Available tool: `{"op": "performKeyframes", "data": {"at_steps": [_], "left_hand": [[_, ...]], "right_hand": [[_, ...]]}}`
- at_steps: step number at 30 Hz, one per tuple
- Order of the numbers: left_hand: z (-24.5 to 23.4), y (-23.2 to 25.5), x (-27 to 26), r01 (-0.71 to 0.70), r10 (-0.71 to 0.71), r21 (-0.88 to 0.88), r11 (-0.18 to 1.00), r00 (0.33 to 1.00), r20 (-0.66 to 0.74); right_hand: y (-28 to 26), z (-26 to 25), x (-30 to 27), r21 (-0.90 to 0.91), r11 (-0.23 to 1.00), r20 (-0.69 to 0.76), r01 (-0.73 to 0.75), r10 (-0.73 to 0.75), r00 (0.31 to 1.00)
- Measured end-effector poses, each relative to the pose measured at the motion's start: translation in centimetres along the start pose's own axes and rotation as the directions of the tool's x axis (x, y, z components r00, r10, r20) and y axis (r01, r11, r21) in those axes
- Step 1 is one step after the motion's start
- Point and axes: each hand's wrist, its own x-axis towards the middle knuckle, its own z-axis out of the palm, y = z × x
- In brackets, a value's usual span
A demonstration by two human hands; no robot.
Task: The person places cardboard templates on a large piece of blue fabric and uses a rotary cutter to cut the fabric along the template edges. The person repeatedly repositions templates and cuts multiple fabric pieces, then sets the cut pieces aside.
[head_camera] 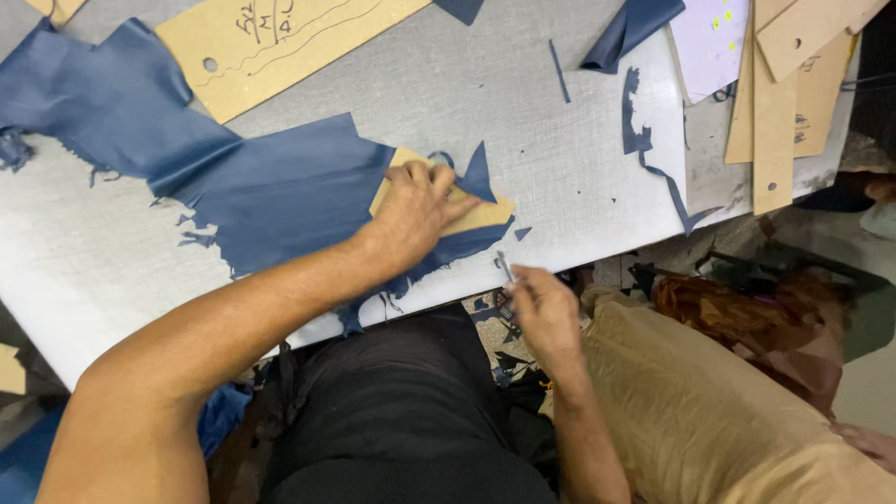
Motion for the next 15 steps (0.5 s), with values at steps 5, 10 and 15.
{"op": "performKeyframes", "data": {"at_steps": [5,10,15], "left_hand": [[1.9,-8.1,-1.9,0.505,-0.624,-0.369,0.780,0.672,-0.400],[5.4,-6.0,-4.5,0.426,-0.825,-0.767,0.480,0.516,-0.230],[8.1,1.4,-3.9,0.297,-0.685,-0.659,0.691,0.562,-0.465]], "right_hand": [[0.3,-0.2,6.3,-0.357,0.767,-0.357,0.533,-0.639,0.681],[-0.5,1.4,11.5,-0.429,0.759,-0.004,0.490,-0.544,0.839],[-0.7,-5.3,14.0,-0.555,0.709,-0.139,0.435,-0.594,0.792]]}}
